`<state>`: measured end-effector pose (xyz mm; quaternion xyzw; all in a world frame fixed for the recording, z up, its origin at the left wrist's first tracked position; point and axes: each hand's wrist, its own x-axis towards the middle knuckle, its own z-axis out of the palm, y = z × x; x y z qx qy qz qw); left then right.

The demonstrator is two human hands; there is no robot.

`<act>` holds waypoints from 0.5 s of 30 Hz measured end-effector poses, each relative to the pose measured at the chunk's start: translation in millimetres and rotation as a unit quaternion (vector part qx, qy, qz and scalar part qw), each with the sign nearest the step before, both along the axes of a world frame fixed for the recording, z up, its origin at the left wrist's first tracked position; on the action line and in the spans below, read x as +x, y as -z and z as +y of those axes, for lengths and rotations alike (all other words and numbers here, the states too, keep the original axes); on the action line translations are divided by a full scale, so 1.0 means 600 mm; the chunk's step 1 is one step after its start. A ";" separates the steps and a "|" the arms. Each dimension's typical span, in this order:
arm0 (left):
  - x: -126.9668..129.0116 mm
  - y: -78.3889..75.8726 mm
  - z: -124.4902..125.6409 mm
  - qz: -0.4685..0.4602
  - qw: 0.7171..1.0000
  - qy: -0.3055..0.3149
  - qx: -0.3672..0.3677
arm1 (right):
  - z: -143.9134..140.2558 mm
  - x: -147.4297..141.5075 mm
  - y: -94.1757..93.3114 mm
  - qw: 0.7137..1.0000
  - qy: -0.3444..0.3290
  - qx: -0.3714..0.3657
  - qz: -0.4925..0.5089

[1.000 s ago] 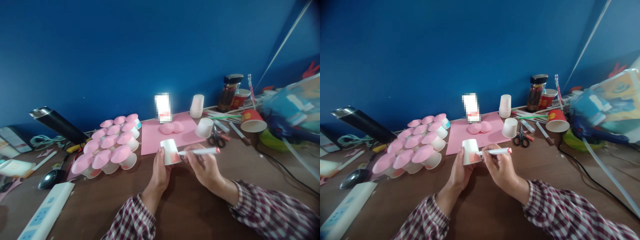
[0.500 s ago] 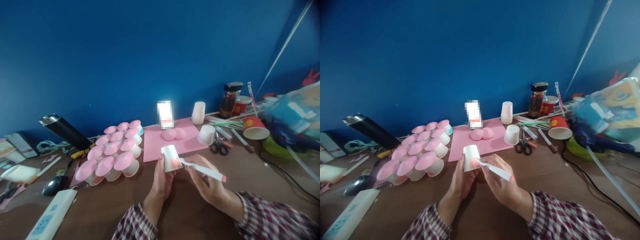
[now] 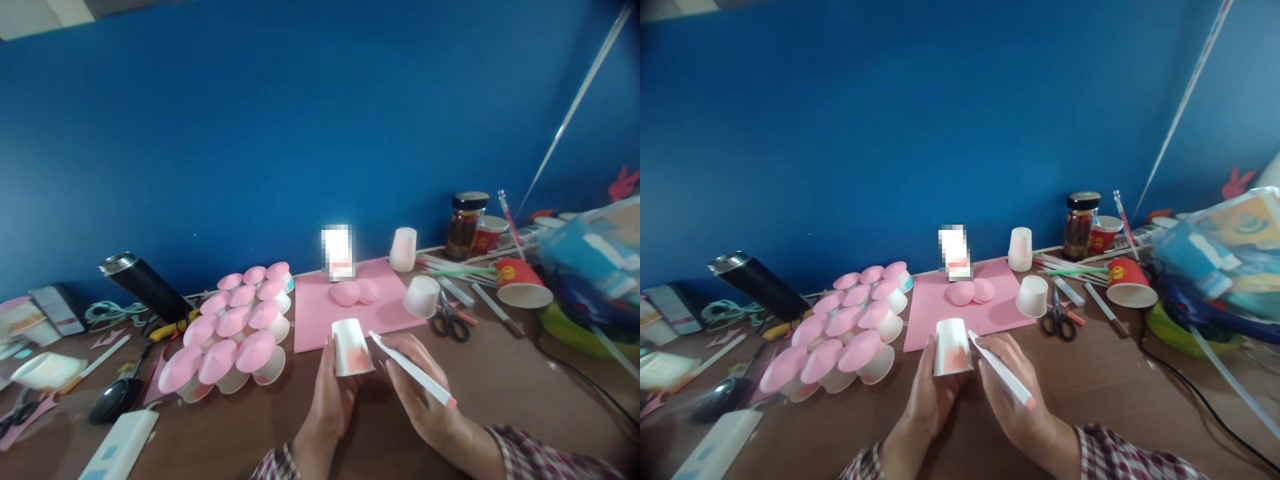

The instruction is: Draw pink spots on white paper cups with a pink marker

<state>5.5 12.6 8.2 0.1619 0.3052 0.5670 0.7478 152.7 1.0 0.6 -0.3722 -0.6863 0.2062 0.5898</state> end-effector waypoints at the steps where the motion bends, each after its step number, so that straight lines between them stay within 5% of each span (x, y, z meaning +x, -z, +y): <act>1: -0.001 0.000 0.000 -0.003 1.000 -0.002 -0.003 | 0.003 0.000 0.002 1.000 0.005 0.000 -0.001; 15: -0.004 0.006 0.004 -0.055 0.998 0.018 -0.020 | 0.016 -0.001 0.034 0.997 0.004 -0.070 0.019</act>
